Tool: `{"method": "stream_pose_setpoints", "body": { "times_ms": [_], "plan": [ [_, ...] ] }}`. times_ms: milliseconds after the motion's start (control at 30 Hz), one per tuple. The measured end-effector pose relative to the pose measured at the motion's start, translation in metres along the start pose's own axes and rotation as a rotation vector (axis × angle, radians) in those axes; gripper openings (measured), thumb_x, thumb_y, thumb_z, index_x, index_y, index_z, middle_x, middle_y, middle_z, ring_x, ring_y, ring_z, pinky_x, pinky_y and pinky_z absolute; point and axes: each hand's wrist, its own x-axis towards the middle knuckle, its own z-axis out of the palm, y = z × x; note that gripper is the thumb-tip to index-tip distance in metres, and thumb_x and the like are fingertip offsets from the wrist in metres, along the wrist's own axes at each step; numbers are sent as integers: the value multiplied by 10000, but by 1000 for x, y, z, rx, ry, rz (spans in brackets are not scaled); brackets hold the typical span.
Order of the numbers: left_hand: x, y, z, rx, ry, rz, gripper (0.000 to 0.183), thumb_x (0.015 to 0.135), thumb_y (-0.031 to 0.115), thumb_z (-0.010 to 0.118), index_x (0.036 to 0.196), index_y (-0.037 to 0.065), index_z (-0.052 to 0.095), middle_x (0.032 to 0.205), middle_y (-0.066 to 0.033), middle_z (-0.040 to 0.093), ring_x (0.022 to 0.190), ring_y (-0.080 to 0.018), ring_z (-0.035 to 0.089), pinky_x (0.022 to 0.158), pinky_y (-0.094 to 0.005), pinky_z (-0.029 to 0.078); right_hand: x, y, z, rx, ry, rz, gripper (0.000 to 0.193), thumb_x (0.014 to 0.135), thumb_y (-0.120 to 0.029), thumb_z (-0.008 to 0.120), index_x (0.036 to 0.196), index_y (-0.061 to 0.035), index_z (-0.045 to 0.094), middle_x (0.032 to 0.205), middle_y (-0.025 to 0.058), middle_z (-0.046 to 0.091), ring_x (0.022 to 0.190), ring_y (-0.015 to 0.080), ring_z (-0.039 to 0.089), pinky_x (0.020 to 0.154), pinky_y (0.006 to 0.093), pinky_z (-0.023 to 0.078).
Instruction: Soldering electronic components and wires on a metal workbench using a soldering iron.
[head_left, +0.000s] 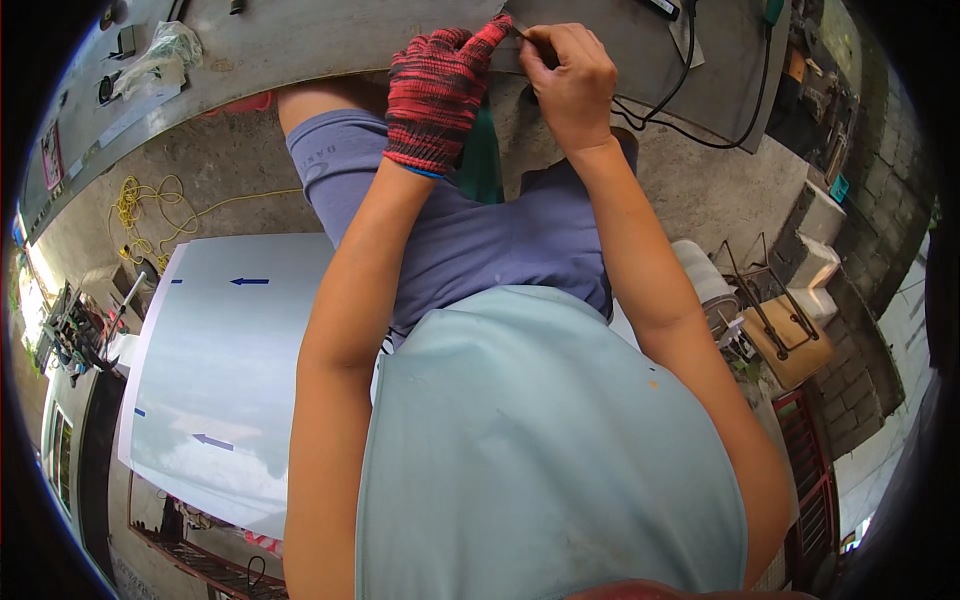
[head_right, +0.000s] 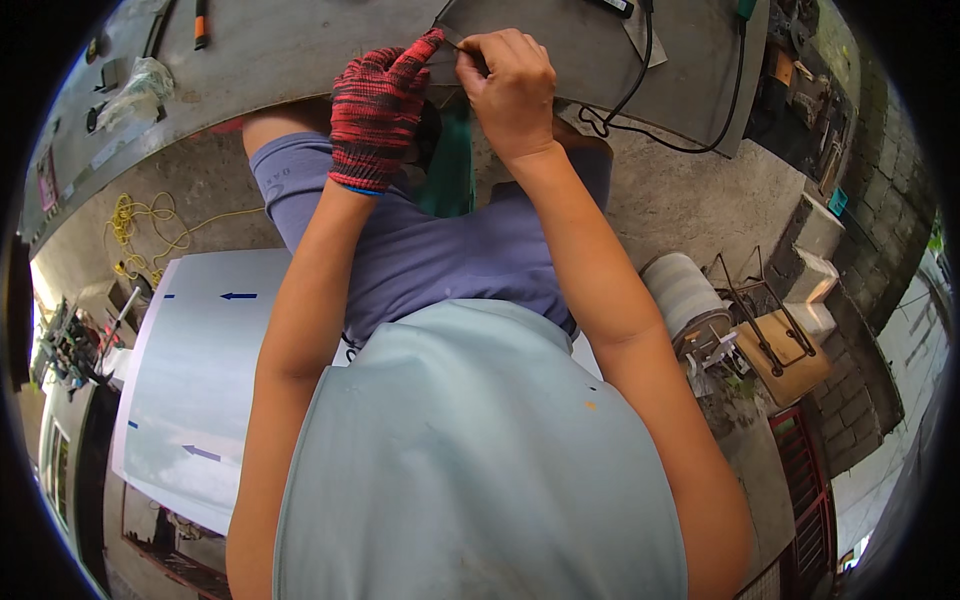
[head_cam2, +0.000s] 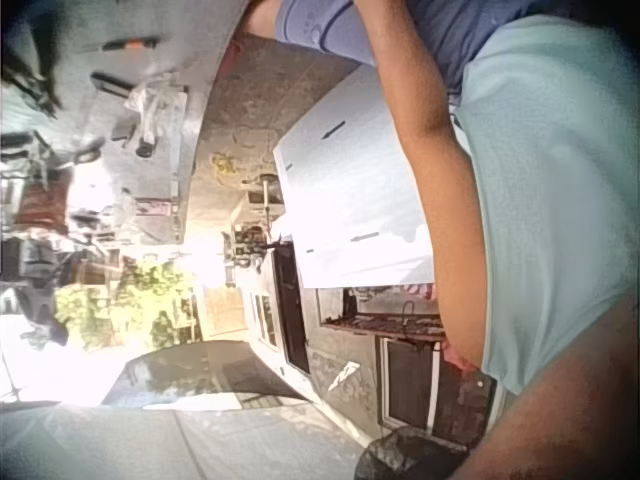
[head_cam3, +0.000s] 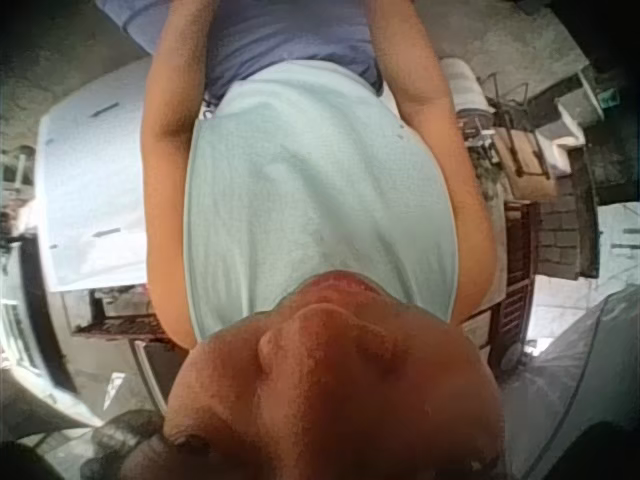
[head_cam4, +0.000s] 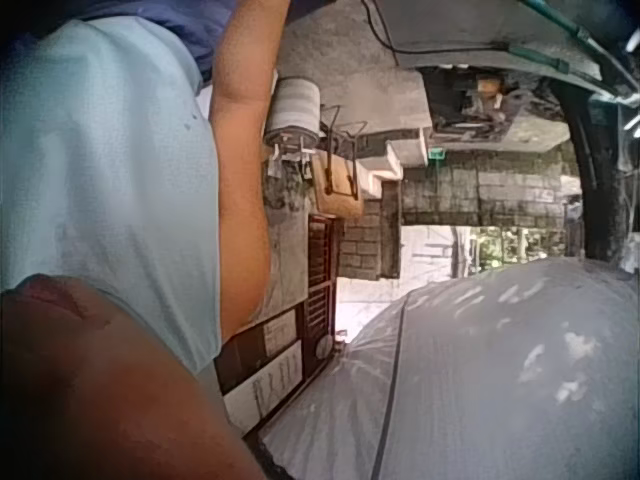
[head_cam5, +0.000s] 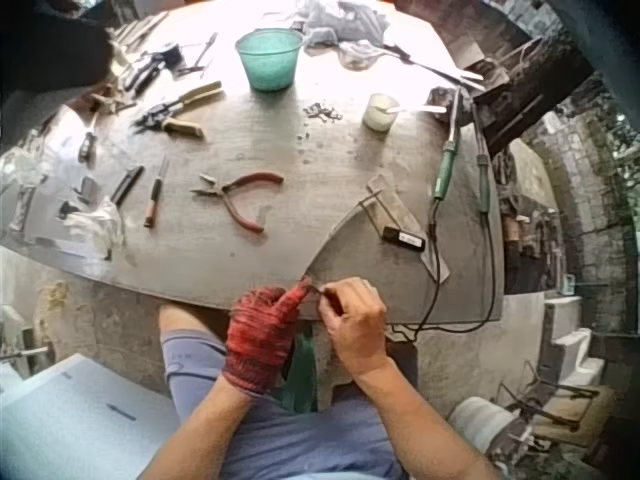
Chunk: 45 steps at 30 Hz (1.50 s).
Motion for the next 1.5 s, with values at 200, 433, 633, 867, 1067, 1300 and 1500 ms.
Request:
{"method": "stream_pose_setpoints", "body": {
  "times_ms": [200,433,633,867,1067,1300,1500],
  "plan": [
    [0,1,-2,-10,-48,-32,485,954,191,696,1421,314,648,1053,-113,726,939,-341,682,821,-490,546,1,-1,0,3,-2,1,102,781,-78,787,875,-97,755,882,64,716,849,295,686,802,400,528],
    [-1,-2,1,-3,-54,-23,483,948,174,695,1412,300,653,1052,-114,726,938,-342,681,817,-475,554,1,-3,-2,39,-34,65,101,792,-75,782,889,-97,764,882,65,722,850,297,691,811,401,534],
    [-1,-3,4,6,8,-2,494,936,157,695,1406,305,653,1011,-112,723,898,-340,683,774,-473,559,1,-3,-2,40,-24,37,96,804,-77,778,898,-91,767,898,72,731,862,301,695,826,402,536],
    [0,1,2,49,-19,-23,503,927,153,694,1402,315,650,1024,-92,721,894,-334,682,772,-473,561,1,-2,-2,34,-34,37,94,804,-81,779,897,-86,765,901,72,733,872,304,697,829,403,535],
    [1,1,-1,31,-62,-37,518,923,148,693,1409,318,644,1043,-85,724,900,-335,683,772,-470,561,-1,-2,2,-2,-12,22,100,800,-81,779,899,-88,763,900,75,734,878,304,698,828,406,529],
    [1,0,0,24,-46,-36,502,923,130,681,1390,314,655,1003,-95,722,876,-343,686,753,-476,567,-1,-2,2,-5,-12,28,97,799,-89,781,894,-93,761,901,69,732,871,300,694,819,406,524],
    [1,-2,3,-6,9,-13,492,921,129,679,1377,312,663,974,-105,718,859,-352,687,739,-489,571,-1,-2,3,-11,-12,24,96,798,-95,784,892,-94,765,906,62,730,874,294,691,823,404,518]
  ]
}}
